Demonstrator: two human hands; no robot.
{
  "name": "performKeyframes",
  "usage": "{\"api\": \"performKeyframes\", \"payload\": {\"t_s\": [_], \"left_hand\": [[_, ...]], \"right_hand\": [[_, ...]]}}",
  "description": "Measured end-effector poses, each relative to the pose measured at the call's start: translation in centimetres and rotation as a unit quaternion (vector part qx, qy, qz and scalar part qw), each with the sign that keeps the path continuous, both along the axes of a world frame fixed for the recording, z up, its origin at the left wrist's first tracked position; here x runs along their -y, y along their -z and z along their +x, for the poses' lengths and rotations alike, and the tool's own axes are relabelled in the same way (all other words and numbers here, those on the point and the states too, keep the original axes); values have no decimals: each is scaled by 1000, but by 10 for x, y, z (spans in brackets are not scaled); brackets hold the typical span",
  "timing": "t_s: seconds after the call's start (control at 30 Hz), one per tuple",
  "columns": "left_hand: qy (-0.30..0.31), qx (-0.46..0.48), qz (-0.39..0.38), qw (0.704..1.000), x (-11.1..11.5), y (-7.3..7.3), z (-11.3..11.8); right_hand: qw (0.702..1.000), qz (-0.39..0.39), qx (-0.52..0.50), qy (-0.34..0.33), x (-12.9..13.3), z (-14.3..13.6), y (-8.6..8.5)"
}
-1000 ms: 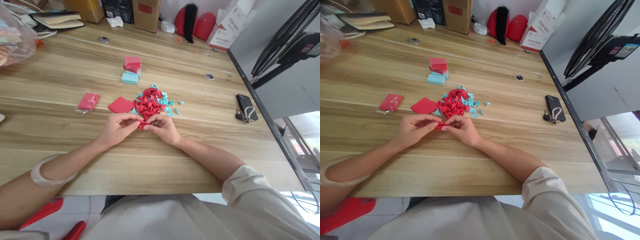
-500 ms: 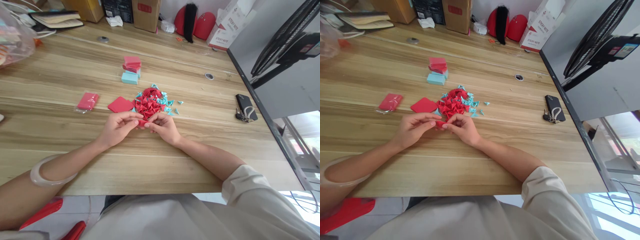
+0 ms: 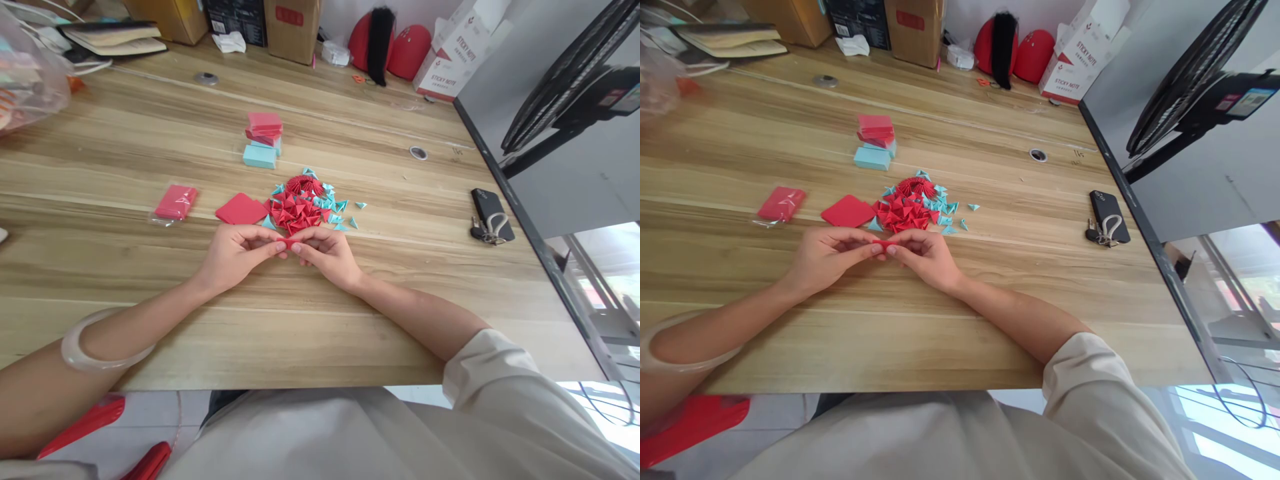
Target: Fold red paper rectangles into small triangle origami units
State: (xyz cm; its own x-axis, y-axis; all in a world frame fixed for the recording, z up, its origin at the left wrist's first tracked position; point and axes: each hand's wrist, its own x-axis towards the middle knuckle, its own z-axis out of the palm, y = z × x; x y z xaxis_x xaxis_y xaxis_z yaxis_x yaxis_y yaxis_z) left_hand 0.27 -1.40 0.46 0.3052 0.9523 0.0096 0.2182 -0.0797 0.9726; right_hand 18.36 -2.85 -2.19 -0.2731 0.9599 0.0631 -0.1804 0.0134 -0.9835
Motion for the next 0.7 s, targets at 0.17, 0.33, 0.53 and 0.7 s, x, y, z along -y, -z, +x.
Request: {"api": "performKeyframes", "payload": {"t_s": [0.17,0.33,0.53,0.7], "left_hand": [[-9,-7,14,1000,0,0,-1],[-7,-8,22,1000,1,1,-1],[-2,-19,34,999,2,2,-1],[-1,-9,36,999,1,2,-1]], "right_hand": [[1000,1,4,1,0,2,1],[1000,-7,2,14,-2,1,1],[1000,-17,1,21,-3,0,1],[1000,-14,-2,20,-2,0,3]]}}
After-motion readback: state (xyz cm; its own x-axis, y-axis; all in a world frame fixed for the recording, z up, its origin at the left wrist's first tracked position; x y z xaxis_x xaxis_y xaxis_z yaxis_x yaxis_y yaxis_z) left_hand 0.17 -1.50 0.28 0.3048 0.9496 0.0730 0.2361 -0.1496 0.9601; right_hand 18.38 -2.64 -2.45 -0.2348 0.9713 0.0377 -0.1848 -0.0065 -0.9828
